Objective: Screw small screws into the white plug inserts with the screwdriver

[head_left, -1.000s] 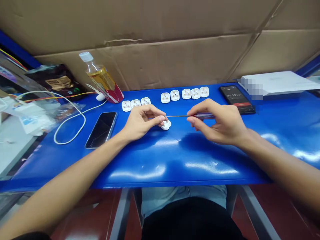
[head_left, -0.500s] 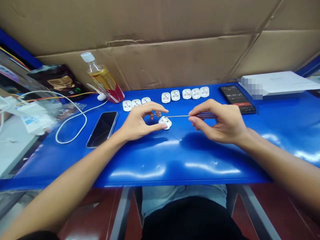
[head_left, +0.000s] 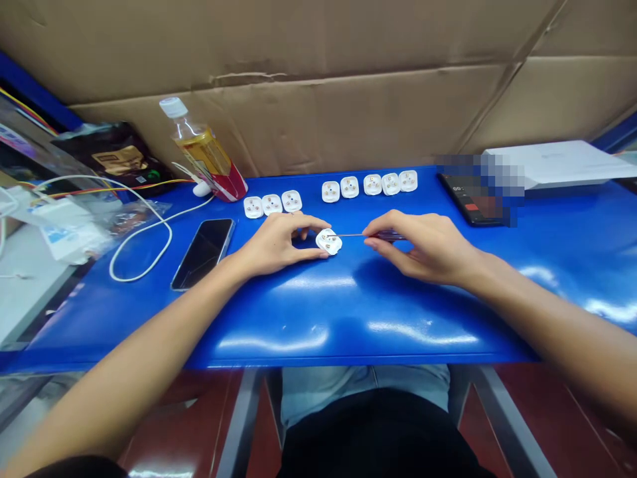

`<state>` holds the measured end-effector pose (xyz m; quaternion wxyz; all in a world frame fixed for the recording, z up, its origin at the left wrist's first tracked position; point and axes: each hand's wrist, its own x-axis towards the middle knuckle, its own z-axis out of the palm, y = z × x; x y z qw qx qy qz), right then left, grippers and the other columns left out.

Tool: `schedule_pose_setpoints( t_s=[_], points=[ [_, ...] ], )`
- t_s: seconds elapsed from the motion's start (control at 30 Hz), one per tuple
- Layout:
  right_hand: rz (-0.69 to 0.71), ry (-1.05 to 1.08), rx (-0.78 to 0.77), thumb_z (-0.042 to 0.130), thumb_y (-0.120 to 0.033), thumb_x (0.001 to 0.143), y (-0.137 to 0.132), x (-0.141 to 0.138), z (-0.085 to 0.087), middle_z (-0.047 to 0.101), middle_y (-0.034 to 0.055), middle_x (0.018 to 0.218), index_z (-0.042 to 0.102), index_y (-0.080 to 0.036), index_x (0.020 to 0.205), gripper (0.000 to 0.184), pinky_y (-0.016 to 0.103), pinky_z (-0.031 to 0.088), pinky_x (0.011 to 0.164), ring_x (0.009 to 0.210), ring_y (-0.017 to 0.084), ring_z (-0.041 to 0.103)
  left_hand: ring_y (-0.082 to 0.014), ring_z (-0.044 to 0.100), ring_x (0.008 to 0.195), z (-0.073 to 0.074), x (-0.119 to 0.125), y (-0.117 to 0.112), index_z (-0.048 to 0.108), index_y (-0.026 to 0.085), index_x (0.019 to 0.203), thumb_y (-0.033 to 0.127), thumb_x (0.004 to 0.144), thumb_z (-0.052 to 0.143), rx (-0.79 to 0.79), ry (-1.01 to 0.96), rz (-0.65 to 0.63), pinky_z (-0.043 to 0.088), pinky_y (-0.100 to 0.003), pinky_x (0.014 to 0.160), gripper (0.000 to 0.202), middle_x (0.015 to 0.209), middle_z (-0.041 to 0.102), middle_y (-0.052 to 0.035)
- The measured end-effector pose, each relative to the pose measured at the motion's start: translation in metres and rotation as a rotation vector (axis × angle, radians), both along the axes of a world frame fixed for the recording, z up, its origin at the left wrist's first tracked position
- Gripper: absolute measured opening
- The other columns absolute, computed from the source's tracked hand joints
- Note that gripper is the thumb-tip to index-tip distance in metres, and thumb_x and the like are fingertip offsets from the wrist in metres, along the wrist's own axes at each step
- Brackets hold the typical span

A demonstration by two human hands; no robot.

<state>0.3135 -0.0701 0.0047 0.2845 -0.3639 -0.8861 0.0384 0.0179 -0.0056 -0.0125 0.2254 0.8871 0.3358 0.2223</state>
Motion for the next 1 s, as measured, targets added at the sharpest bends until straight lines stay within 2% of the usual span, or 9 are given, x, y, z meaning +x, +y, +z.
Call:
schedule_pose_setpoints(
  t_s=[0.5,0.7,1.0],
  points=[
    [0.068,-0.011,0.015,0.06,-0.025,0.104,0.0015,-0.0014,0.0011,0.083,0.0035,0.102,0.067,-0.021,0.117,0.015,0.026,0.054,0.067,0.084,0.019,0.079,-0.0145,0.062,0.076,0.0001,0.0009,-0.0005,0.079,0.022,0.125,0.053,0.085,0.085,-0.066,0.0,-0.011,0.046,-0.027,0.072,0.051,0.101,0.079,-0.0036],
    [0.065,-0.014,0.0,0.059,-0.024,0.104,0.0016,-0.001,-0.0001,0.083,0.004,0.103,0.068,-0.022,0.118,0.017,0.027,0.055,0.07,0.085,0.02,0.079,-0.0137,0.061,0.074,-0.0004,0.001,-0.0003,0.079,0.023,0.126,0.053,0.085,0.084,-0.074,0.002,-0.012,0.045,-0.026,0.07,0.051,0.093,0.077,-0.0019],
    [0.052,-0.028,-0.012,0.059,-0.025,0.103,0.0014,0.0005,-0.0001,0.082,0.0042,0.101,0.068,-0.022,0.117,0.017,0.027,0.054,0.068,0.084,0.02,0.078,-0.0139,0.061,0.074,0.0005,0.0012,-0.0014,0.079,0.023,0.125,0.054,0.086,0.084,-0.083,0.002,-0.02,0.045,-0.027,0.07,0.05,0.097,0.079,-0.003]
  ],
)
